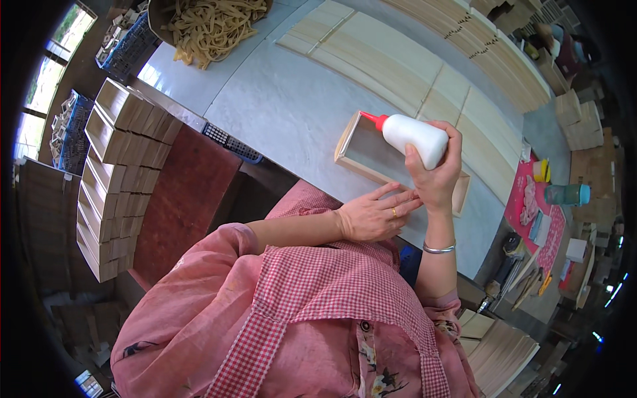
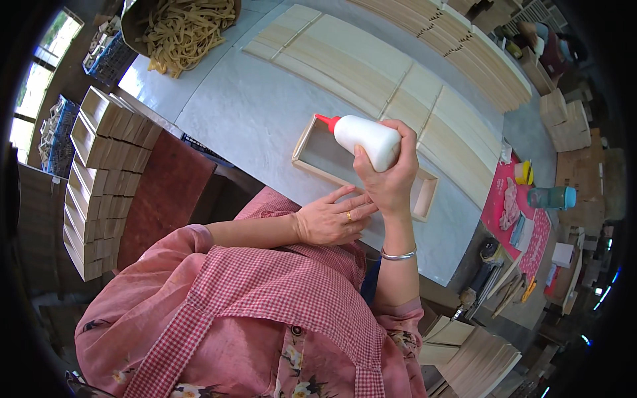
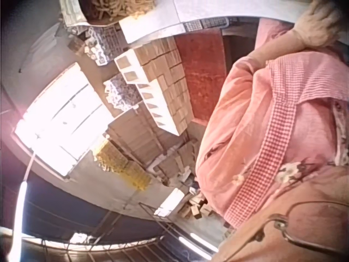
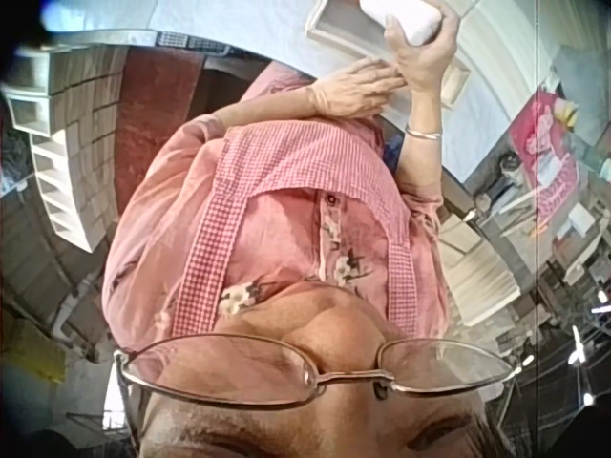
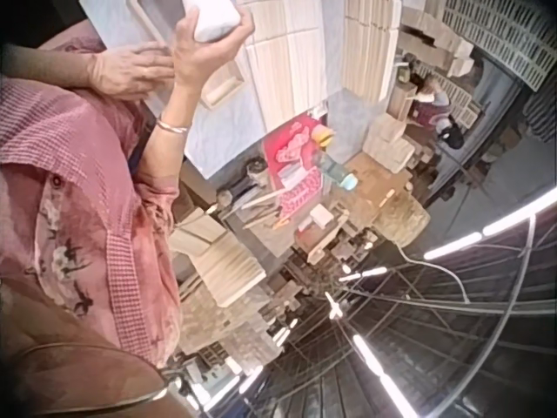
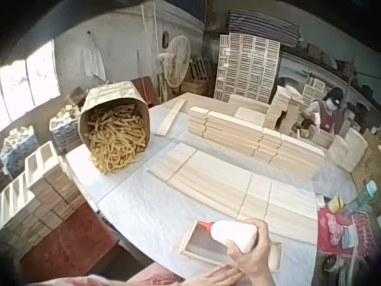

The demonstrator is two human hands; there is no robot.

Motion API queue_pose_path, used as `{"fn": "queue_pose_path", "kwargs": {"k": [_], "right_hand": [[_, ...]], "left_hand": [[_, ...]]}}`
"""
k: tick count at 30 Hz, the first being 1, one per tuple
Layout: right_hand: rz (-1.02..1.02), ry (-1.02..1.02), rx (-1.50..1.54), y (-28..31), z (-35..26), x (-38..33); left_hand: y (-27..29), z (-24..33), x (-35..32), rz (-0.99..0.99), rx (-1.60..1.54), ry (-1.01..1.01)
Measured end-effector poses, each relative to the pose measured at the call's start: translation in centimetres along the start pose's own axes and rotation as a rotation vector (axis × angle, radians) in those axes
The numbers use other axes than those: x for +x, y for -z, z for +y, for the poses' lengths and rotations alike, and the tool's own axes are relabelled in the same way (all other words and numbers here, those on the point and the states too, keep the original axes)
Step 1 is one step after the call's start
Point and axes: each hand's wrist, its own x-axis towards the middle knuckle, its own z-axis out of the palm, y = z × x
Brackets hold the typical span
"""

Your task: Assembling wooden boxes by applying glue to wooden slats and securing them with a pneumatic nail gun.

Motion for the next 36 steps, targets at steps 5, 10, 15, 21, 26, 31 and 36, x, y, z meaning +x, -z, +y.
{"fn": "queue_pose_path", "kwargs": {"k": [5, 10, 15, 21, 26, 31, 36], "right_hand": [[0.014, -0.008, -0.027, 0.7, -0.1, -0.2], [0.049, -0.027, -0.074, 3.0, 0.0, -1.2], [0.104, -0.009, -0.145, 5.6, 0.2, -2.7], [0.190, -0.062, -0.224, 9.1, 0.4, -4.4], [0.265, -0.088, -0.315, 12.0, 0.6, -5.9], [0.327, -0.099, -0.413, 14.4, 1.0, -7.2], [0.374, -0.113, -0.478, 16.3, 1.4, -8.3]], "left_hand": [[0.2, 0.0, 0.2, -0.010, 0.017, 0.003], [0.0, 0.0, 0.2, -0.024, -0.007, 0.015], [0.1, 0.1, 0.3, -0.042, -0.022, 0.029], [0.5, 0.3, 0.5, -0.066, -0.036, 0.047], [0.4, 0.3, 0.5, -0.083, -0.002, 0.050], [0.6, 0.5, 0.5, -0.103, 0.024, 0.063], [1.2, 0.9, 1.0, -0.106, 0.016, 0.075]]}}
